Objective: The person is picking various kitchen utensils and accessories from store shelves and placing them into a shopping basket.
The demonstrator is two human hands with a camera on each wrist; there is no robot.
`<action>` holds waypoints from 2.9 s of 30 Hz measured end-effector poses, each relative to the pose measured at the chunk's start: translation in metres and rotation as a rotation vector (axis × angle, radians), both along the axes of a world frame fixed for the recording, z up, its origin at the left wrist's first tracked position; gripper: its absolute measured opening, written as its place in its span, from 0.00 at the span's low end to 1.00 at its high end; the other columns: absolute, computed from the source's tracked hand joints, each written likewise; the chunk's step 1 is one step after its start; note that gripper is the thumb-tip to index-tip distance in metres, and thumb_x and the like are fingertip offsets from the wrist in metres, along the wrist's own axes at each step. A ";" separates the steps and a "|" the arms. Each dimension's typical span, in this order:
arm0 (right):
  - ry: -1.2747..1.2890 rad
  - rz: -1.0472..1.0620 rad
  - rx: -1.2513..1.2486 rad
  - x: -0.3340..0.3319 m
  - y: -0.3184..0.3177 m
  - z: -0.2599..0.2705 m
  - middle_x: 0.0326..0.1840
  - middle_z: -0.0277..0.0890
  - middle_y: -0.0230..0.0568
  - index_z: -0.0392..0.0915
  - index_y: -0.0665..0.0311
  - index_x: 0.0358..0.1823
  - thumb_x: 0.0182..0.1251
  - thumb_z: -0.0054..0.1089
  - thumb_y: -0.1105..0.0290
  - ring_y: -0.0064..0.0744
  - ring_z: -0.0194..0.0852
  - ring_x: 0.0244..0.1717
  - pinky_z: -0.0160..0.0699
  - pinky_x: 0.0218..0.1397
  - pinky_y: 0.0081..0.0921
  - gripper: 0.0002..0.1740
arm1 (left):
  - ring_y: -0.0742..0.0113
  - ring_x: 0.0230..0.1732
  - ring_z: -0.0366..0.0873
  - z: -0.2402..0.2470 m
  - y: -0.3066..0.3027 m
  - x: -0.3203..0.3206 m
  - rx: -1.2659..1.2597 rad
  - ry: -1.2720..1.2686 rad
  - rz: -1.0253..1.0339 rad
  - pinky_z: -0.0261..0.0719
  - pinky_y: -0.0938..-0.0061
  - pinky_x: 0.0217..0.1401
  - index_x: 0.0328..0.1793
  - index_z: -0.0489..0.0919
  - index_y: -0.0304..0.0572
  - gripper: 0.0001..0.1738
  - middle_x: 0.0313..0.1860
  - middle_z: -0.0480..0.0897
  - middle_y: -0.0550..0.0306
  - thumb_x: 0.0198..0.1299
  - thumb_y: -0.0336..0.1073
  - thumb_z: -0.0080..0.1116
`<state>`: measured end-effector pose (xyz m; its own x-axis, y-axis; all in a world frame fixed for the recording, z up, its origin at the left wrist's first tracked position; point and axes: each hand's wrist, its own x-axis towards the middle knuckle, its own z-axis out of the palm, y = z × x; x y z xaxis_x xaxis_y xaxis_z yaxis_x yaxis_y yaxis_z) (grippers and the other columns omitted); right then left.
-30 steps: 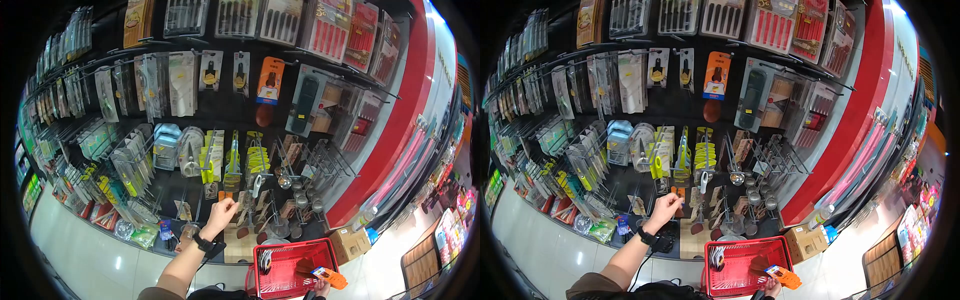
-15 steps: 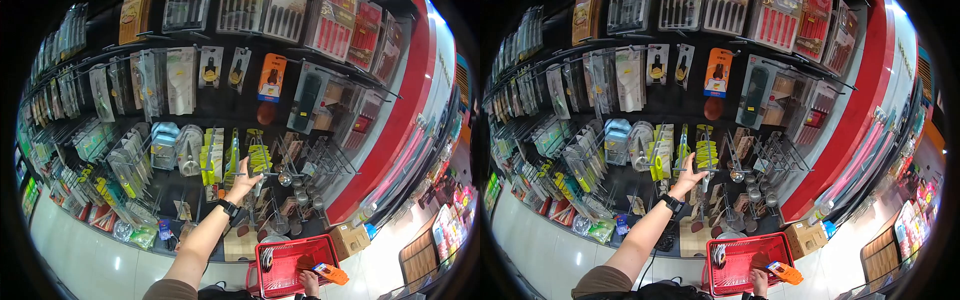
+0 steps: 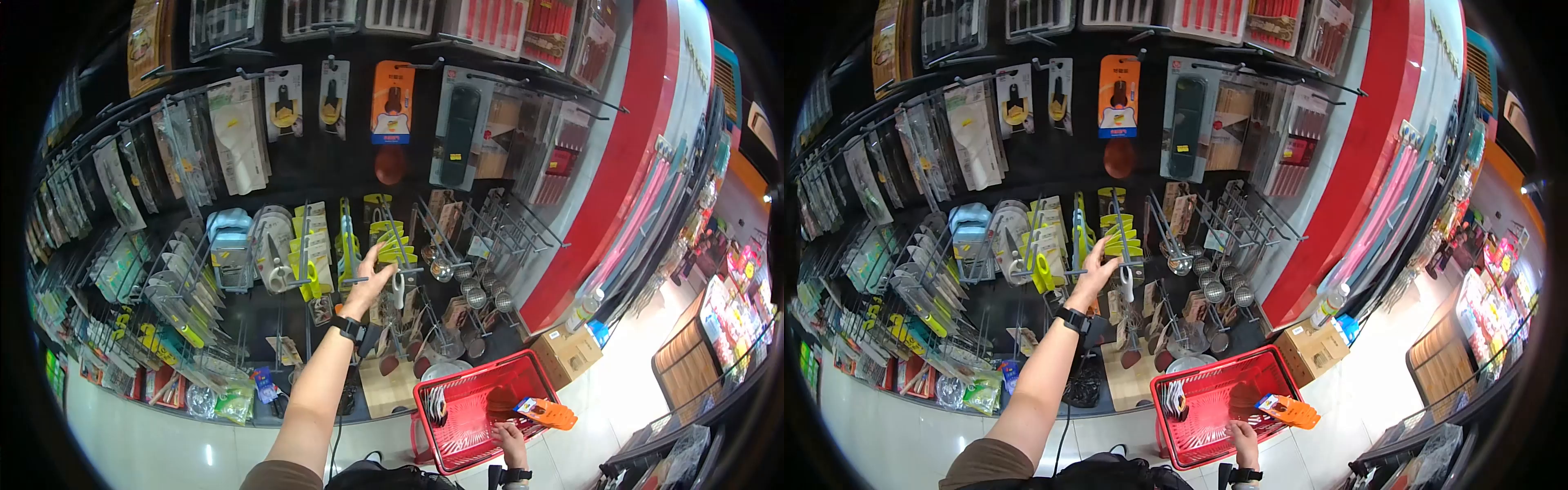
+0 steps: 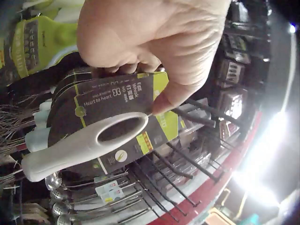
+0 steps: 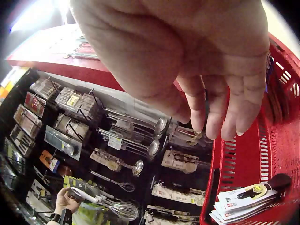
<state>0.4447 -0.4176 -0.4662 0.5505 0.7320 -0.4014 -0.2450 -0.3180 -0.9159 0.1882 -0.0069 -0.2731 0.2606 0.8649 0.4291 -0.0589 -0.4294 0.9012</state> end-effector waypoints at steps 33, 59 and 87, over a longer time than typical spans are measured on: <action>-0.982 0.375 0.561 -0.028 0.079 0.231 0.54 0.71 0.55 0.67 0.68 0.58 0.56 0.62 0.66 0.50 0.72 0.53 0.73 0.52 0.36 0.28 | 0.66 0.38 0.77 0.015 -0.180 0.073 0.204 0.246 -0.613 0.74 0.77 0.42 0.39 0.81 0.30 0.09 0.38 0.80 0.52 0.50 0.24 0.60; -0.727 -0.592 -0.457 0.090 0.005 -0.079 0.22 0.76 0.55 0.80 0.69 0.29 0.57 0.58 0.65 0.50 0.76 0.25 0.71 0.32 0.39 0.12 | 0.66 0.37 0.81 -0.106 -0.193 0.067 -0.116 0.584 -0.371 0.75 0.76 0.41 0.43 0.79 0.30 0.14 0.33 0.83 0.50 0.62 0.36 0.51; -0.537 -0.612 -0.602 0.156 -0.047 -0.167 0.45 0.73 0.61 0.65 0.69 0.50 0.47 0.69 0.52 0.58 0.71 0.49 0.69 0.53 0.41 0.36 | 0.76 0.30 0.72 -0.089 -0.122 -0.071 0.111 0.230 0.642 0.71 0.81 0.33 0.42 0.75 0.34 0.07 0.33 0.73 0.60 0.63 0.29 0.50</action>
<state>0.6006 -0.4643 -0.6336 0.9796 0.0210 -0.2000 -0.1236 -0.7214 -0.6814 0.1174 -0.1287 -0.3622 -0.1936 0.8326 0.5190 0.4253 -0.4055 0.8092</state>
